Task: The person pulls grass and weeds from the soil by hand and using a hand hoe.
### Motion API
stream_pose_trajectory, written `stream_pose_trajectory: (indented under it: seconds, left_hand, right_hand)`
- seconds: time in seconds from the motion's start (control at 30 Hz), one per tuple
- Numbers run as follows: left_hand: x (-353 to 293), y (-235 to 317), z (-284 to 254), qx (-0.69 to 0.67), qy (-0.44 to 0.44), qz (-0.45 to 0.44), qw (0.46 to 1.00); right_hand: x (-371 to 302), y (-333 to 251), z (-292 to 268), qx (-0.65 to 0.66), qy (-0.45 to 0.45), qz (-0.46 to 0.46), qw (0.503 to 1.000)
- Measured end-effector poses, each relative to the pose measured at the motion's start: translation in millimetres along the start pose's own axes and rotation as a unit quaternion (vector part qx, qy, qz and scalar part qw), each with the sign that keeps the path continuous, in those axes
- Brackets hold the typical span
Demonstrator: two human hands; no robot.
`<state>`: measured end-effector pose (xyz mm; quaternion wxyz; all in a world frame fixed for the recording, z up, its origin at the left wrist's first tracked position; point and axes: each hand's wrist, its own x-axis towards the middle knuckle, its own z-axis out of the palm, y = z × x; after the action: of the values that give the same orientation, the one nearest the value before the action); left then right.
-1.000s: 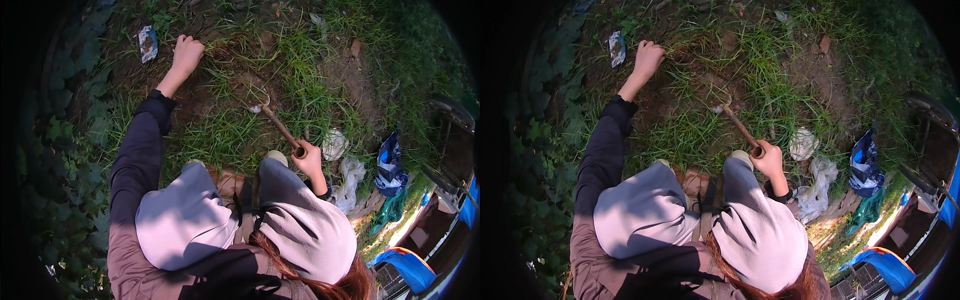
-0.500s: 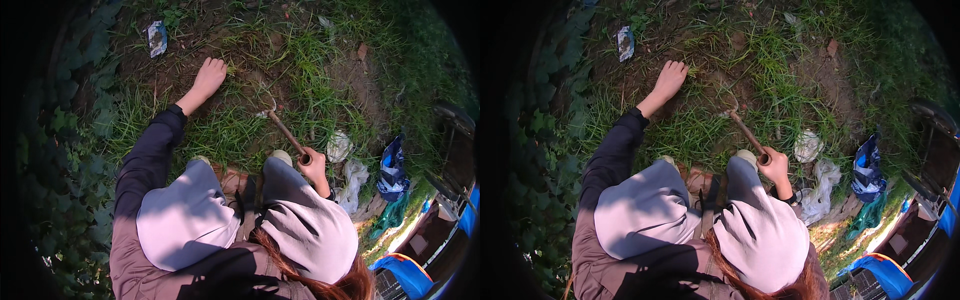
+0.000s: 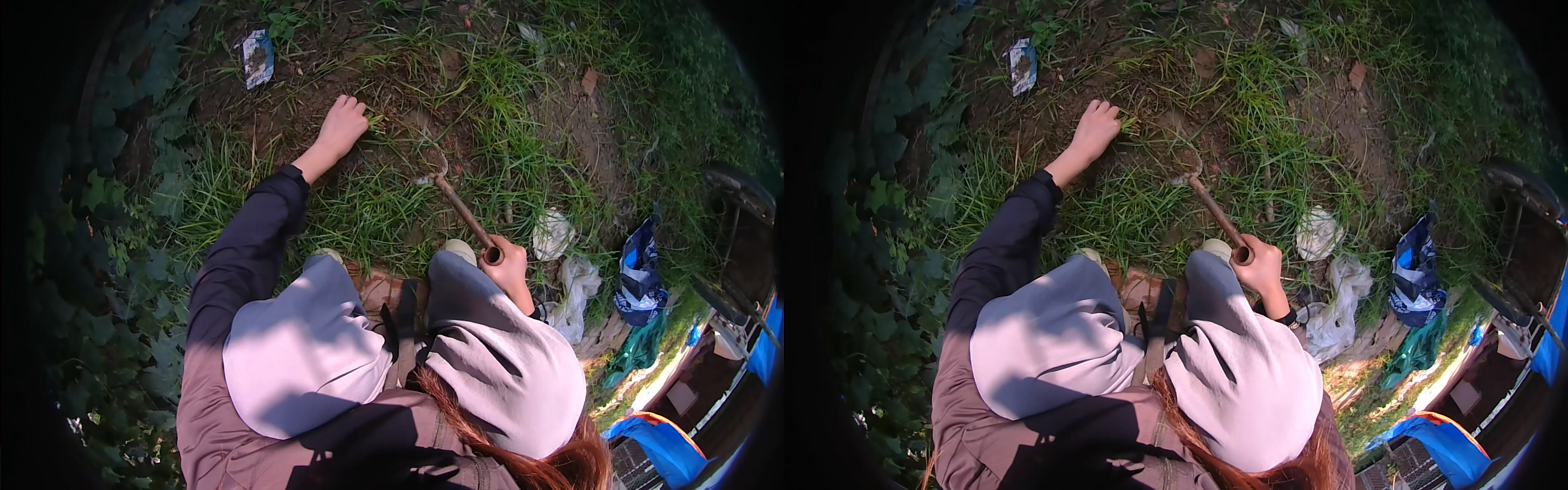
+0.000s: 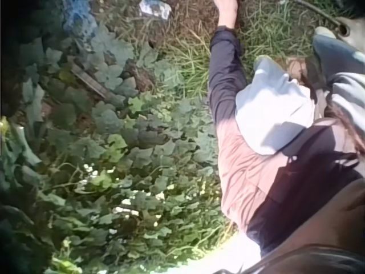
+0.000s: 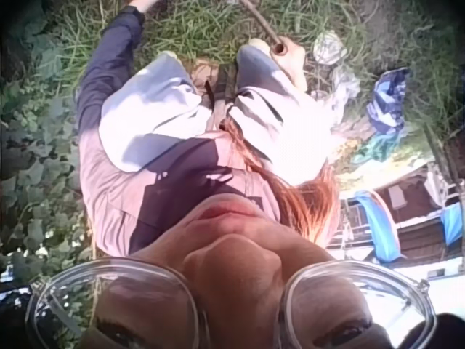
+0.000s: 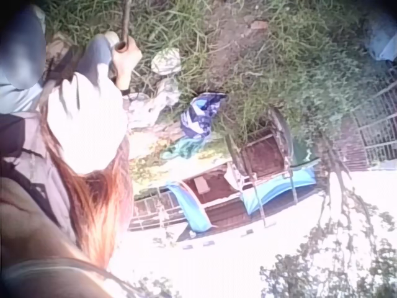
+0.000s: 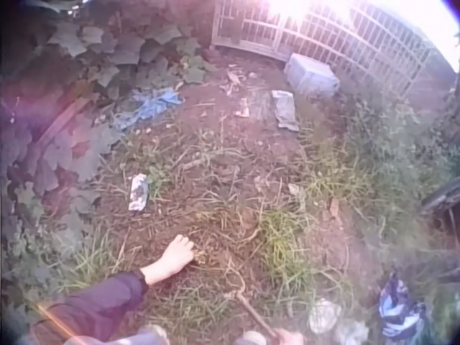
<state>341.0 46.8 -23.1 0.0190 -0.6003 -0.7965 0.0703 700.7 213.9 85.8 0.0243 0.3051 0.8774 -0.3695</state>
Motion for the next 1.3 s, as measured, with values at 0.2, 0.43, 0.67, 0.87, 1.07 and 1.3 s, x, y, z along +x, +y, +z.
stream_pose_trajectory:
  seconds: [0.2,0.43,0.67,0.87,1.07,1.3]
  left_hand:
    - [-4.7,1.8,-1.2,-0.033,0.004,-0.011,0.999]
    - [-1.7,0.4,-8.5,-0.068,-0.057,-0.030,0.996]
    - [4.1,-2.1,-13.3,-0.113,-0.111,-0.061,0.986]
    - [-1.5,0.1,-10.3,-0.117,-0.109,-0.059,0.985]
    - [-3.0,0.0,-11.5,-0.109,-0.108,-0.058,0.986]
    - [1.8,-0.5,-15.9,-0.098,-0.122,-0.055,0.986]
  right_hand:
    - [19.1,21.9,15.8,0.047,0.010,-0.028,0.998]
    - [15.9,16.3,19.5,0.049,0.002,-0.022,0.999]
    - [39.1,26.3,45.7,0.082,0.022,-0.047,0.995]
    - [40.6,19.7,39.2,0.074,0.011,-0.035,0.997]
    - [26.8,35.0,32.1,0.067,-0.002,-0.050,0.996]
    - [61.9,18.0,77.0,0.114,0.017,-0.037,0.993]
